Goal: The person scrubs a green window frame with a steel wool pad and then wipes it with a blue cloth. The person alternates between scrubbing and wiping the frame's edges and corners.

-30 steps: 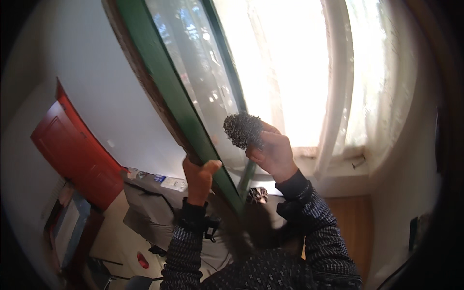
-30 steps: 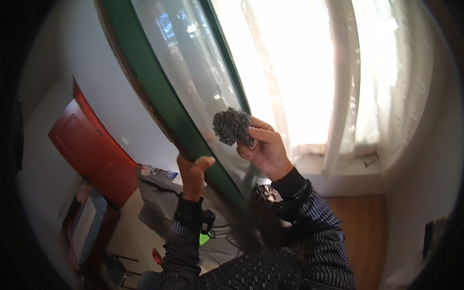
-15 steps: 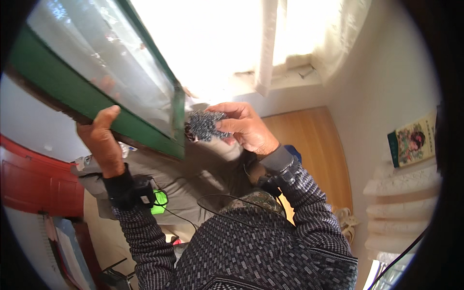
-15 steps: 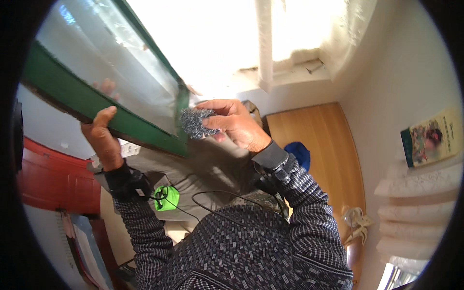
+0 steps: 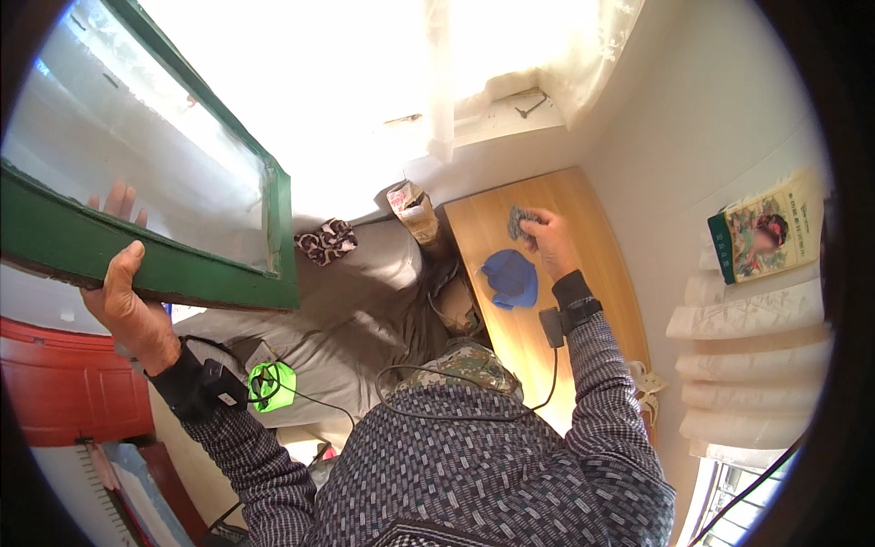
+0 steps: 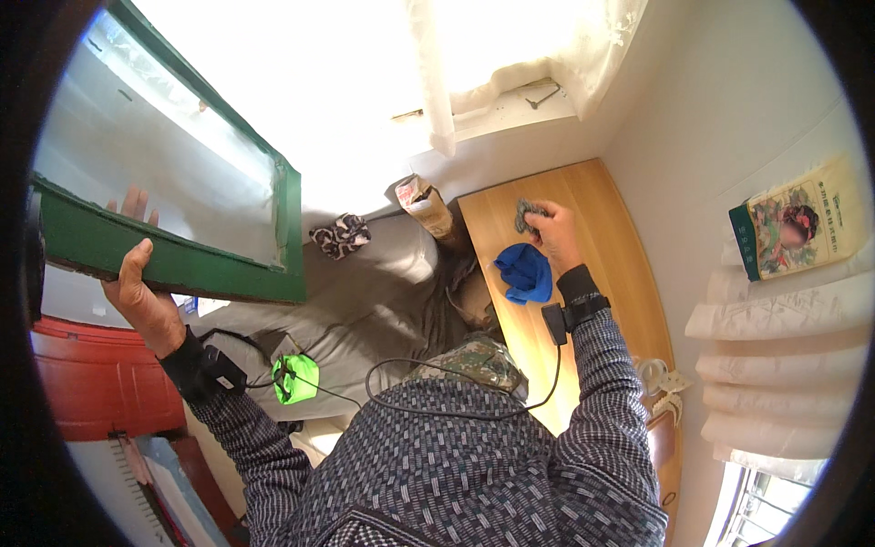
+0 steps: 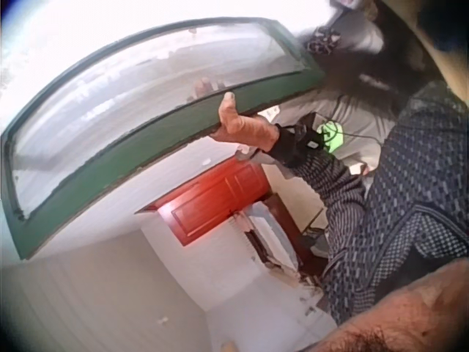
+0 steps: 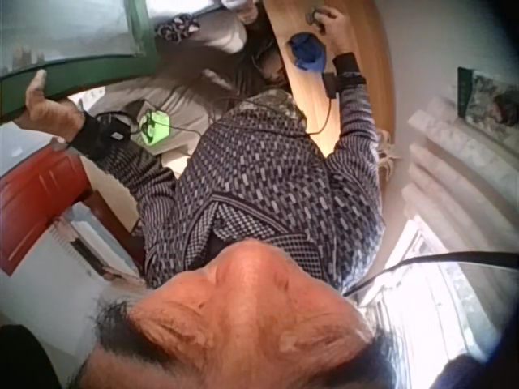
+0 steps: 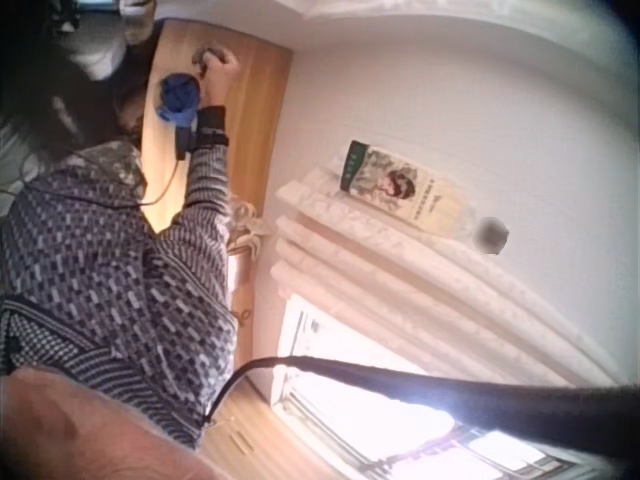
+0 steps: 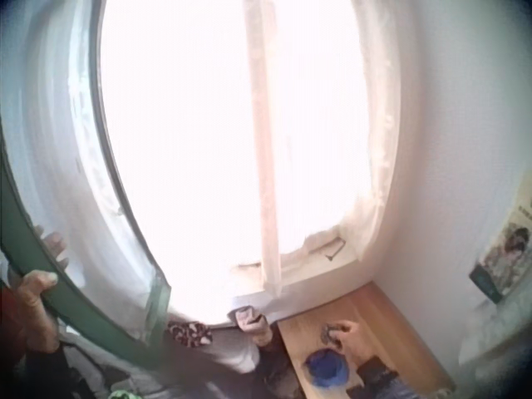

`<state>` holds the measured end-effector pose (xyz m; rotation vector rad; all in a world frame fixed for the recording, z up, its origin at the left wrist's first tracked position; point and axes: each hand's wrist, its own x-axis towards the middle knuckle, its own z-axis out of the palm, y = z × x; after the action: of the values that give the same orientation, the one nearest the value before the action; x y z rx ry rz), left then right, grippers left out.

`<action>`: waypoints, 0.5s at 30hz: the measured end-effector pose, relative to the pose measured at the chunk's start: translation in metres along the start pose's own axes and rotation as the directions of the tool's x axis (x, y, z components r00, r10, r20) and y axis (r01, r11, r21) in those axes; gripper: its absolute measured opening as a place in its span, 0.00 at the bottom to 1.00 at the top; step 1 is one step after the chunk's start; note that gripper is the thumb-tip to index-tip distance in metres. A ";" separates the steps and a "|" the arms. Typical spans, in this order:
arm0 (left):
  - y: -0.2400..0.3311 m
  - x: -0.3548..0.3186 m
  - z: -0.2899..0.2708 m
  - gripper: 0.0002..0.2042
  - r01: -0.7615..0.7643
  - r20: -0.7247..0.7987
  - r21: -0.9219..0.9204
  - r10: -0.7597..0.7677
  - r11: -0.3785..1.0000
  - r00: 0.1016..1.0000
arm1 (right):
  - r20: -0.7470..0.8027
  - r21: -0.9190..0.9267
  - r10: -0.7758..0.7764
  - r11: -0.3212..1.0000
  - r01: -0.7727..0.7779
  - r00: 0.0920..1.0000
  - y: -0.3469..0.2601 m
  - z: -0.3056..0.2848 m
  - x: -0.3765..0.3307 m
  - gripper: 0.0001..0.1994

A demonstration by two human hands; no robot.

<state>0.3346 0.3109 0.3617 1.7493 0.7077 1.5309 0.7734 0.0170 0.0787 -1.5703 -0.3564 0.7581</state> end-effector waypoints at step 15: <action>0.023 -0.007 0.010 0.41 0.018 -0.026 0.107 -0.015 0.994 1.000 | -0.010 -0.947 -0.041 0.322 0.004 0.999 0.166 -0.100 0.027 0.15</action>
<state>0.3426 0.2902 0.3756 1.8002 0.8287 1.5315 0.8243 -0.0681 -0.0900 -2.7090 -0.9304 0.4637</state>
